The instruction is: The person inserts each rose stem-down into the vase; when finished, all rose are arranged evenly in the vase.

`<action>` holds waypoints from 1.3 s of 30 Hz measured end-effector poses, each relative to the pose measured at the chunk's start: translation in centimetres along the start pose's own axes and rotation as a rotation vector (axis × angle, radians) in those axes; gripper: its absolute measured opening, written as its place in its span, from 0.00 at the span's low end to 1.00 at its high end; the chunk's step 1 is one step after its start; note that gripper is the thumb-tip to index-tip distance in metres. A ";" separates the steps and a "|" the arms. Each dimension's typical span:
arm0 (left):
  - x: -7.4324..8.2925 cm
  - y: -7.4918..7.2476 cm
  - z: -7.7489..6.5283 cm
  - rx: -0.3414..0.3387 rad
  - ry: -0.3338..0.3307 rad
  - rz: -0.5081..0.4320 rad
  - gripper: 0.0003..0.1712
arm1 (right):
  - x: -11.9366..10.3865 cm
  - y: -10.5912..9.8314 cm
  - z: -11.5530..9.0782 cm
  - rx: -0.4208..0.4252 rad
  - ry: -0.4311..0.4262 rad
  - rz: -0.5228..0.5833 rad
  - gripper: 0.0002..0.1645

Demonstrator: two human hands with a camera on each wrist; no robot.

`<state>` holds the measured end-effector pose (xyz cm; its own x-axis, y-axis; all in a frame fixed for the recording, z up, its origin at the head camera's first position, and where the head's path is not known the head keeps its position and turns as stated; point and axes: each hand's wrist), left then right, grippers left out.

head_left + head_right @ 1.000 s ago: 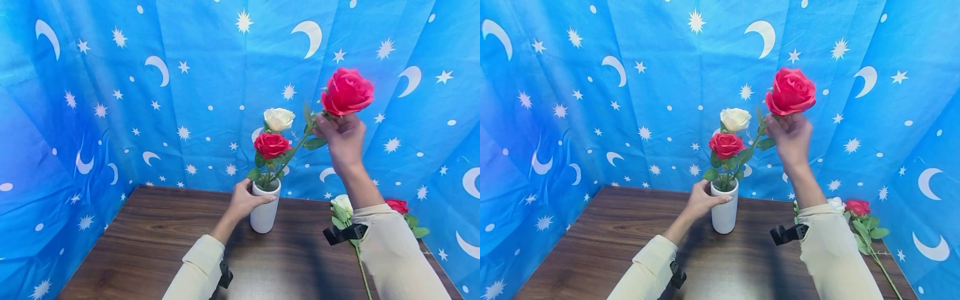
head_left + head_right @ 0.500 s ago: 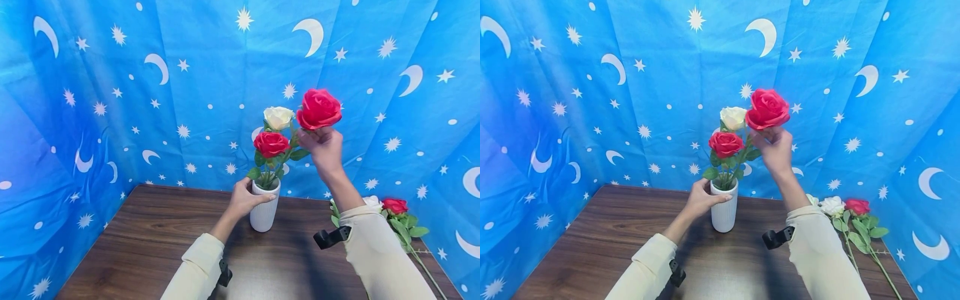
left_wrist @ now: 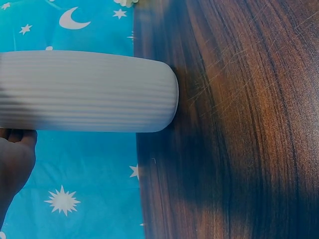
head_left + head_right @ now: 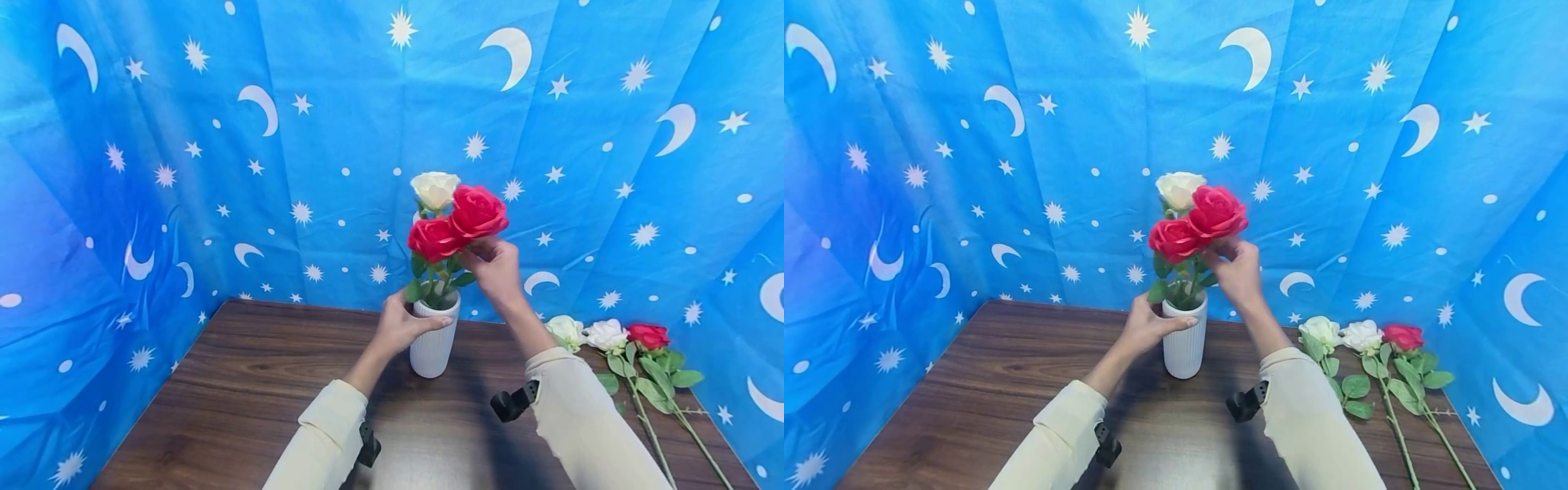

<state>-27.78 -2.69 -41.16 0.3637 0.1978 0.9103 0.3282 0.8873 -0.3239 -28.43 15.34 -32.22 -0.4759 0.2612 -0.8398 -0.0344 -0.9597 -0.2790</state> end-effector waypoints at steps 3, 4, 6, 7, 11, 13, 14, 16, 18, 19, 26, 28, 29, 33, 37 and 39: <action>-0.3 -0.1 0.1 -0.003 0.075 0.036 0.35 | 0.9 0.9 -0.2 -0.034 0.013 -0.043 0.16; -0.4 -0.1 0.1 -0.001 0.089 0.053 0.35 | 1.3 1.2 -0.3 -0.049 0.023 -0.056 0.15; -0.5 -0.1 0.2 0.007 0.107 0.078 0.35 | 1.9 1.6 -0.6 -0.068 0.044 -0.077 0.15; -0.6 -0.1 0.1 0.007 0.112 0.085 0.35 | 2.2 1.7 -0.8 -0.074 0.050 -0.091 0.15; -0.6 0.0 0.1 -0.005 0.127 0.063 0.35 | 2.8 1.8 -1.3 -0.067 0.054 -0.103 0.20; -0.5 0.0 0.1 -0.003 0.117 0.050 0.35 | 2.9 1.7 -1.4 -0.065 0.063 -0.081 0.22; -0.5 0.0 0.1 -0.004 0.103 0.043 0.36 | 3.0 1.6 -1.4 -0.063 0.073 -0.064 0.23; -0.5 0.0 0.2 0.000 0.074 0.025 0.37 | 3.0 1.4 -1.4 -0.050 0.092 -0.048 0.22; -0.6 -0.1 0.2 -0.001 0.050 0.007 0.40 | 3.0 1.2 -1.5 -0.028 0.111 -0.047 0.21; -0.6 -0.1 0.2 -0.005 0.044 -0.001 0.42 | 3.0 1.2 -1.6 -0.017 0.116 -0.058 0.20; -0.7 -0.2 0.0 -0.019 0.041 -0.033 0.46 | 3.0 0.2 -2.3 -0.068 0.166 -0.089 0.22; -0.6 -0.1 0.0 -0.018 0.034 -0.030 0.45 | 2.8 -0.1 -2.6 -0.107 0.188 -0.065 0.24; -0.5 -0.1 0.0 -0.017 0.028 -0.030 0.45 | 2.8 -0.3 -2.7 -0.123 0.198 -0.054 0.24; -0.5 0.0 0.1 -0.013 0.006 -0.033 0.45 | 2.8 -0.8 -3.0 -0.170 0.216 -0.039 0.25; -0.5 0.1 0.1 -0.016 -0.001 -0.045 0.46 | 3.0 -1.4 -3.2 -0.183 0.244 -0.054 0.26; -0.5 0.1 0.1 -0.017 0.005 -0.049 0.46 | 3.0 -1.7 -3.4 -0.191 0.262 -0.055 0.26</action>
<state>-28.05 -2.68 -41.63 0.3514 0.1520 0.9238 0.3609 0.8885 -0.2834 -26.83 18.10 -35.88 -0.2350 0.3542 -0.9052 0.1234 -0.9128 -0.3892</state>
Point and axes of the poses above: each hand's wrist, its own z-axis towards the middle knuckle, its own y-axis out of the palm, x = y × z, and after that the axes turned 12 degrees about -x, right-handed
